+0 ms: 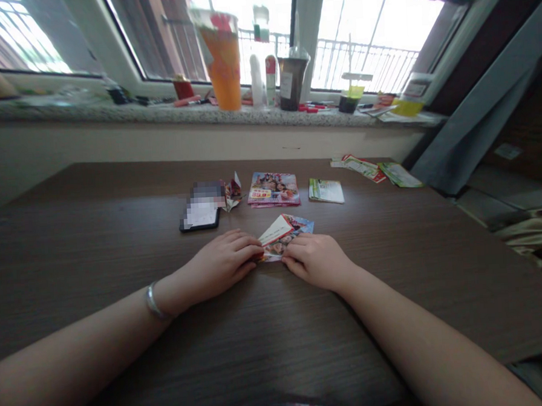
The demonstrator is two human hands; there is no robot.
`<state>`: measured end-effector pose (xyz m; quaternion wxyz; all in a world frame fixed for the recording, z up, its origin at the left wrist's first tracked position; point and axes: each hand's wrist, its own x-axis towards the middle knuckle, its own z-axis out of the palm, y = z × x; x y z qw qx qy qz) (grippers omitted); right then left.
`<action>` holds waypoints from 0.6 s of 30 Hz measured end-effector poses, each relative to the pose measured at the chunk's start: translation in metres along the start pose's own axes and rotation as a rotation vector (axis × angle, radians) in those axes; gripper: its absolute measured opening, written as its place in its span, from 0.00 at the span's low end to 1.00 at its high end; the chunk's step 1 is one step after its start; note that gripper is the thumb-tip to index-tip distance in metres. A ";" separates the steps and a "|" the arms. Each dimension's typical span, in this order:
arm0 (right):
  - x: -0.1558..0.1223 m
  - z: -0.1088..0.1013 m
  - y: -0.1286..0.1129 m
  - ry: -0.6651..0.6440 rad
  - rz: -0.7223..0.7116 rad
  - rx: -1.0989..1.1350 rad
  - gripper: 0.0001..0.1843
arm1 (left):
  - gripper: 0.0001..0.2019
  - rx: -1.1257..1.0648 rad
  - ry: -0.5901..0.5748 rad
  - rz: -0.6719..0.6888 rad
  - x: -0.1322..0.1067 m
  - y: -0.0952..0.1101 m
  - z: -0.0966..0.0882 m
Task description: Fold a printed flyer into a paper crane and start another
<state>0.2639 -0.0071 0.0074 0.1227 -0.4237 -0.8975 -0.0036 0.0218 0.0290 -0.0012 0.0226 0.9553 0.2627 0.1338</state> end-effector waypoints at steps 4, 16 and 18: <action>-0.001 0.003 0.003 0.036 0.071 0.062 0.12 | 0.16 -0.047 -0.020 0.005 -0.002 -0.001 0.000; 0.000 0.015 0.026 0.048 0.459 0.351 0.18 | 0.30 -0.057 -0.196 -0.001 -0.007 -0.004 0.004; 0.000 0.018 0.030 0.063 0.484 0.376 0.21 | 0.32 -0.051 -0.203 -0.007 -0.008 -0.004 0.004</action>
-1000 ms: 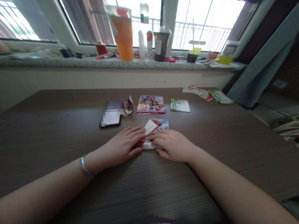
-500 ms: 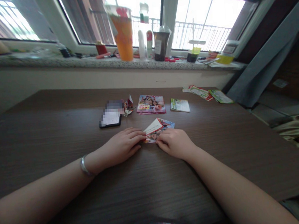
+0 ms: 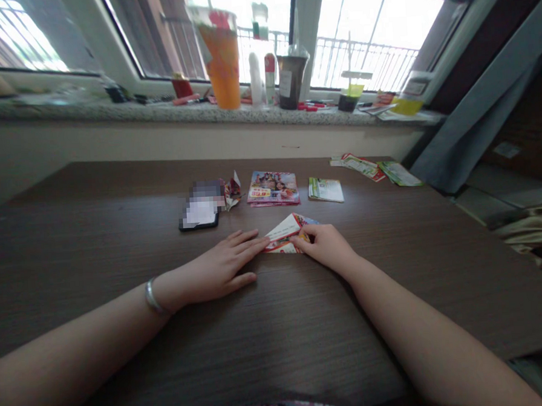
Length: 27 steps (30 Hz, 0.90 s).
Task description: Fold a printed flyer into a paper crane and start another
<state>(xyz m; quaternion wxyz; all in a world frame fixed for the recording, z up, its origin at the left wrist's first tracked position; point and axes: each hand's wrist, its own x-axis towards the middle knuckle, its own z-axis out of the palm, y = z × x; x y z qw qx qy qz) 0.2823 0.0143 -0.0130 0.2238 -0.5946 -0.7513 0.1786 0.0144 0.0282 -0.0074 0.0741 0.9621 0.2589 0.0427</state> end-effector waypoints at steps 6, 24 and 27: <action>0.003 0.001 0.004 -0.007 0.016 0.011 0.20 | 0.35 -0.012 0.008 0.027 0.000 0.001 -0.001; 0.014 0.002 0.012 0.032 0.090 -0.126 0.18 | 0.32 0.004 -0.052 0.012 0.002 0.002 -0.001; 0.014 0.000 0.007 0.019 0.091 -0.178 0.18 | 0.33 -0.006 -0.072 0.003 0.002 0.003 -0.002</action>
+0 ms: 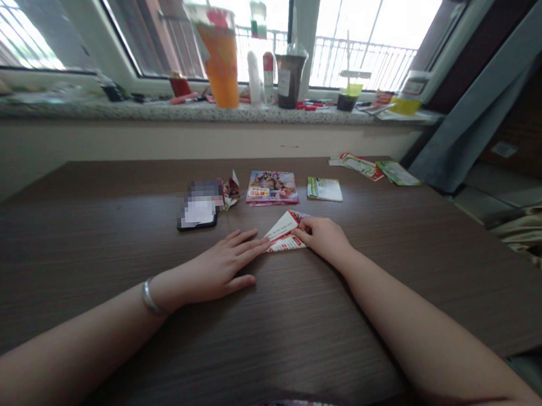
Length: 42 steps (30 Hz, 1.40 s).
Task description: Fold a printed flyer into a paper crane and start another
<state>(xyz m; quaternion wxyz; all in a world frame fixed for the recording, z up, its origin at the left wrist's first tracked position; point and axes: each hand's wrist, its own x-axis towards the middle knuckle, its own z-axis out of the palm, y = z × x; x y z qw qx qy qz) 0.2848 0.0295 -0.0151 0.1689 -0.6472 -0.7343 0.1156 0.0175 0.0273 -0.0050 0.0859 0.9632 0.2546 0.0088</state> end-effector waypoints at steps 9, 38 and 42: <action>-0.004 -0.010 -0.010 -0.076 0.051 -0.280 0.17 | 0.30 -0.013 0.026 0.056 0.000 0.000 -0.001; -0.028 -0.018 -0.029 0.113 -0.404 -0.455 0.18 | 0.20 -0.010 0.207 0.195 0.002 -0.004 -0.003; -0.026 -0.007 -0.035 0.099 -0.604 -0.426 0.14 | 0.20 -0.007 0.225 0.192 0.002 -0.004 -0.002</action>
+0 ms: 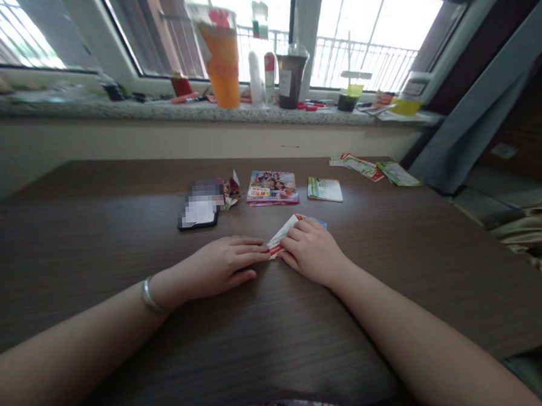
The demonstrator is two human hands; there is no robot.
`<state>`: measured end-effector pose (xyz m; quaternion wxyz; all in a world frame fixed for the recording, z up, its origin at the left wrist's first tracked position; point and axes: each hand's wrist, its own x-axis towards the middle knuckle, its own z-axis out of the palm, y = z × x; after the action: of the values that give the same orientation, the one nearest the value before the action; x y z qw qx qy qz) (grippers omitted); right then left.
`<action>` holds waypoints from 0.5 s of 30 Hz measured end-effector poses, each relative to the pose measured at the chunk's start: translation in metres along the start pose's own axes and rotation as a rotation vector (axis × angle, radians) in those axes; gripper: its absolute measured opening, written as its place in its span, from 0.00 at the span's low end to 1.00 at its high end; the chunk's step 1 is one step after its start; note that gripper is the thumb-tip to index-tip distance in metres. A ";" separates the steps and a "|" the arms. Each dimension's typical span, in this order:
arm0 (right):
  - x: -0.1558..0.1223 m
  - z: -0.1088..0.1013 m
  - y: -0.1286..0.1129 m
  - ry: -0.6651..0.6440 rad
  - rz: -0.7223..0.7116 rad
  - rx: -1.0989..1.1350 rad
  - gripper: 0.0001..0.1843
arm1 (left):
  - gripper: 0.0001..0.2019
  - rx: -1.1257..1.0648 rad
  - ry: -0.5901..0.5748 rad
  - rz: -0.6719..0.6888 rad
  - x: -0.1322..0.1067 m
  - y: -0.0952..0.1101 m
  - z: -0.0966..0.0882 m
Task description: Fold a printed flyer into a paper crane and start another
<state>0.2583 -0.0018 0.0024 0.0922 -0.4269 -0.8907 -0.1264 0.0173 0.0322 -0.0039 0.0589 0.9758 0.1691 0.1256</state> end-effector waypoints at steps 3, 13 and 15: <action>0.004 0.008 -0.002 0.024 -0.018 0.080 0.14 | 0.20 0.015 0.003 0.000 0.000 0.001 -0.001; 0.010 0.022 0.009 -0.003 0.143 0.377 0.10 | 0.17 0.140 0.043 0.027 -0.001 0.006 0.000; 0.010 0.024 0.011 0.002 0.151 0.380 0.10 | 0.16 0.161 0.039 0.033 0.000 0.007 0.000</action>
<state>0.2590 0.0199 -0.0162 0.1813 -0.4671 -0.8639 0.0508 0.0192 0.0255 -0.0031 -0.0250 0.9774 0.1636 0.1317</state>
